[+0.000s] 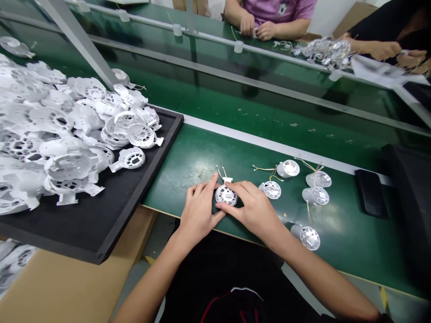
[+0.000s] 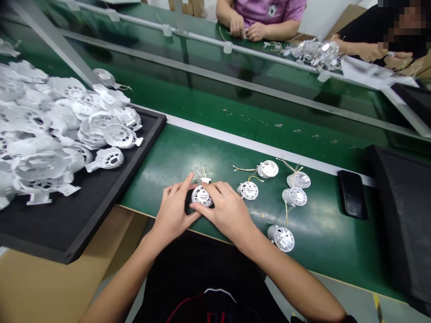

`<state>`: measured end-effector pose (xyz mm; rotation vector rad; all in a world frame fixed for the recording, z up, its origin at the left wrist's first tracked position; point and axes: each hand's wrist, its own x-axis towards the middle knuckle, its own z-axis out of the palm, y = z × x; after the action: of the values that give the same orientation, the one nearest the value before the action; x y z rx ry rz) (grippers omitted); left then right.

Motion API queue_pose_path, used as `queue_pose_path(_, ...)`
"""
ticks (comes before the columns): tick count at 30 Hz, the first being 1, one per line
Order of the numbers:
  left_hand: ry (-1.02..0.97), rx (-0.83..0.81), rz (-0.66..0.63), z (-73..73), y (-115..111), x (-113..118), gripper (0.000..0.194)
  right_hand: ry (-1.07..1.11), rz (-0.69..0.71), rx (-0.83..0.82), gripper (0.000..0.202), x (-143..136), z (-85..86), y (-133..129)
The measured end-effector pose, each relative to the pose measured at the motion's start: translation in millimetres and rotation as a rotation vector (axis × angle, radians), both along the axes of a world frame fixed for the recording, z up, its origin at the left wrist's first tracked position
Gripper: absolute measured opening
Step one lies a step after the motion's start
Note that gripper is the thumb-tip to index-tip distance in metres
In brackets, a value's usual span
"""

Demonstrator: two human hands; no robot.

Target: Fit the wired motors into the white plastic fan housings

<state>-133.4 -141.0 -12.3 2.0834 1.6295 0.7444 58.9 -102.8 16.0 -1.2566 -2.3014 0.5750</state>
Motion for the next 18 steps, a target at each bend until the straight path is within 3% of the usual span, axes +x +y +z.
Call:
queue_pose_path(3,-0.058,-0.059,-0.072,9.8,1,-8,0.090,-0.010,0.019,-0.005,0.048,-1,-3.3,3)
queue_pose_path(6,-0.197,-0.155,-0.139,22.6,7,-21,0.059,-0.042,0.024,-0.007,0.044,-1,-1.5,3)
queue_pose_path(9,-0.359,-0.242,-0.123,32.3,17,-27,0.037,-0.001,0.045,0.011,0.040,0,3.1,1)
queue_pose_path(14,-0.677,-0.435,-0.057,42.1,24,-10,0.040,0.182,0.055,0.172,0.047,2,11.6,-3)
queue_pose_path(16,-0.740,-0.427,-0.101,46.3,34,3,0.041,0.183,0.016,0.197,0.048,9,18.8,-2)
queue_pose_path(18,-0.665,-0.320,-0.134,50.6,60,17,0.041,0.117,-0.061,0.218,0.052,22,27.7,0)
